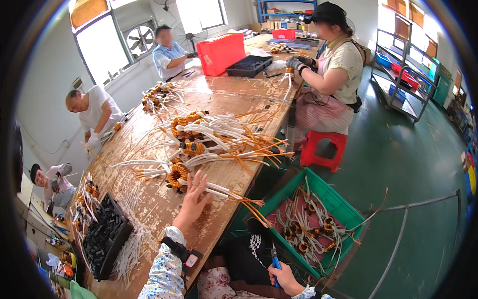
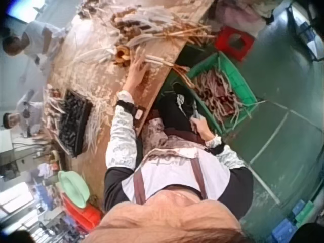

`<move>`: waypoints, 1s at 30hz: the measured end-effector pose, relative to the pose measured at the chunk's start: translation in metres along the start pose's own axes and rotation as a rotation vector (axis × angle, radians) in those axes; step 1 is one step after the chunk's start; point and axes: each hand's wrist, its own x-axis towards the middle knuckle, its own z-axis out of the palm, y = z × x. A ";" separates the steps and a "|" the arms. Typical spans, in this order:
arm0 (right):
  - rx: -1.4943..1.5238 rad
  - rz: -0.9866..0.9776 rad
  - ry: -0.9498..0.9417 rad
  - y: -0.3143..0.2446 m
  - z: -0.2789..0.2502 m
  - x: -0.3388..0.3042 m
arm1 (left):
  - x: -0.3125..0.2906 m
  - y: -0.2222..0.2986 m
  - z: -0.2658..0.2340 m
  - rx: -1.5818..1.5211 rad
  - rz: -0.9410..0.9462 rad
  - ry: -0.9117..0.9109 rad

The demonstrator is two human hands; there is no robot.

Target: Using pliers to trim excess wire from wound magnetic coils.

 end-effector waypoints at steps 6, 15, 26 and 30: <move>0.001 -0.002 0.118 0.004 -0.022 -0.003 | 0.025 -0.033 0.000 -0.007 0.029 0.118; -0.979 -0.132 0.800 0.065 -0.166 0.045 | 0.015 -0.012 0.006 0.025 -0.016 0.109; -1.231 0.421 0.540 0.085 -0.175 0.076 | -0.098 0.113 0.003 0.083 0.070 -0.441; -1.159 0.303 0.319 0.051 -0.143 0.078 | -0.116 0.103 -0.007 -0.032 -0.141 -0.283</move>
